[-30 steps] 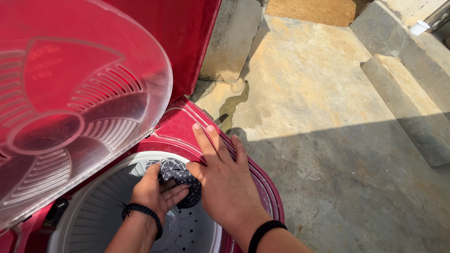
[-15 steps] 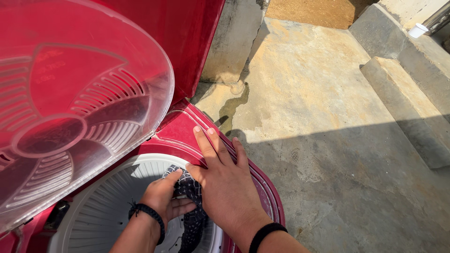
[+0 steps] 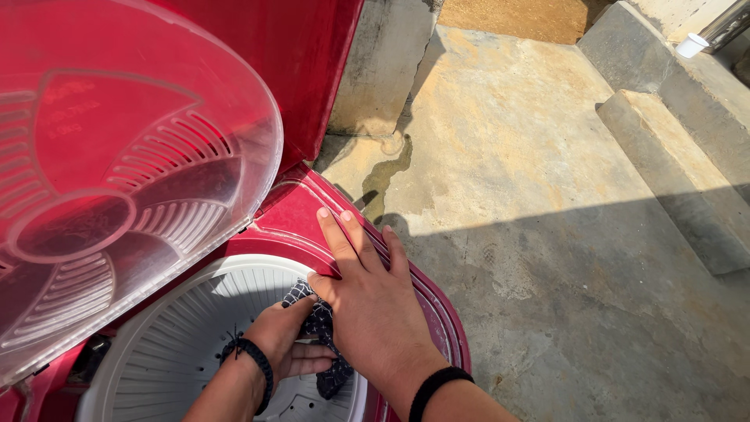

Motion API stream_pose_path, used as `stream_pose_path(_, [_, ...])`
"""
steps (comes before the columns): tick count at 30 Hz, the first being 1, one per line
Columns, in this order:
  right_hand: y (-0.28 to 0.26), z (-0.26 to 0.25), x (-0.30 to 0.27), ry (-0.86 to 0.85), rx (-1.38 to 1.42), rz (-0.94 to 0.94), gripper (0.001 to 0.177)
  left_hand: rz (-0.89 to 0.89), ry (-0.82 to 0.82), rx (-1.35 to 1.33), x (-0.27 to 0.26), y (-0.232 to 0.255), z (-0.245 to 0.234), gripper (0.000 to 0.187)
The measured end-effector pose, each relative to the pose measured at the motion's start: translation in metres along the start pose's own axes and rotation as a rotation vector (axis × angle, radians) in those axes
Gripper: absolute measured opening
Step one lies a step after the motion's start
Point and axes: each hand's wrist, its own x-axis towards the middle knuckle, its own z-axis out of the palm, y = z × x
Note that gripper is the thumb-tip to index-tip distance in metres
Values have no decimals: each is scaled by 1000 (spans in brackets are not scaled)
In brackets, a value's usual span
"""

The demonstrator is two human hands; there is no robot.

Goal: The person places a checkered cloth into the spin-dryer compartment of a red washing machine, presses it down by hand, and covers it with a plastic guard.

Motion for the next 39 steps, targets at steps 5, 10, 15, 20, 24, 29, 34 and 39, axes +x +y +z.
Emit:
stream_pose_path(5, [2,3,0,61,1,-25,39,-17,21,-23,5,-2,0,47])
stream_pose_path(10, [3,5,0,77,8,-41,38,164,160,-628,27,-5,-15,50])
stream_pose_path(15, [1,2,-1,46,-5,-25,45,176,134,-688,34,-7,-22,45])
stream_pose_path(20, [2,3,-1,8,-3,-18,45,45,-53,-108,22,-17,-5,51])
stream_pose_path(24, [4,6,1,107,4,-79,49,-107,-41,334,16,-14,4,76])
stream_pose_path(29, [3,2,-1,40,15,-54,45,-134,-276,653,39,-36,-9,80])
stream_pose_path(34, [1,-2,0,16,9,-40,29,-117,-297,515,47,-38,-11,76])
stream_pose_path(39, [2,0,-1,80,-38,-54,22,-82,5,228,12,-3,-4,55])
